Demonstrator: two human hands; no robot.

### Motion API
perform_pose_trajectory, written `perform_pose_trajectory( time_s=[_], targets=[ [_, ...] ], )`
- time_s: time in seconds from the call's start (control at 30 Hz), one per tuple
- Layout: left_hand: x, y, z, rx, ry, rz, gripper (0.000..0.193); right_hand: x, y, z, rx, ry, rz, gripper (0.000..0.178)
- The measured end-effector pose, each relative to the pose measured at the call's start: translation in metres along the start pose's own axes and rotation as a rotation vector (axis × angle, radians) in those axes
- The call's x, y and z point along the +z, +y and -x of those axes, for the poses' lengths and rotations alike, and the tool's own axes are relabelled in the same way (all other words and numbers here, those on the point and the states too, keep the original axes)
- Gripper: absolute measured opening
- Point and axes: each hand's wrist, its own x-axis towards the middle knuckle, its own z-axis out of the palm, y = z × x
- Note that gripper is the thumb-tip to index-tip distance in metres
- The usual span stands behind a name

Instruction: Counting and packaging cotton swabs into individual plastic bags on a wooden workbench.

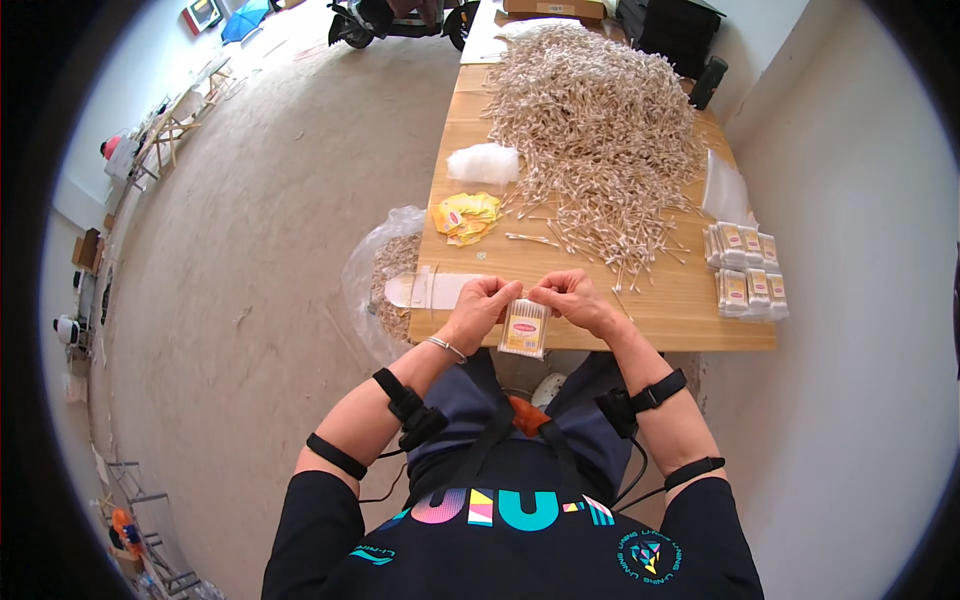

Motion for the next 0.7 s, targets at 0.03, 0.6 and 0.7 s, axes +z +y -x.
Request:
perform_pose_trajectory(
  time_s=[0.03,0.6,0.7],
  targets=[
    [0.000,-0.001,0.000,0.000,0.000,0.000,0.020,0.000,-0.002,0.001,0.003,-0.006,0.006,0.016],
    [0.005,0.003,0.016,1.010,0.046,-1.105,0.052,-0.014,0.018,0.007,0.014,-0.014,-0.118,0.016],
    [0.007,0.006,0.016,1.001,-0.131,-0.943,0.031,-0.006,0.020,0.005,0.011,-0.026,-0.144,0.017]
  ],
)
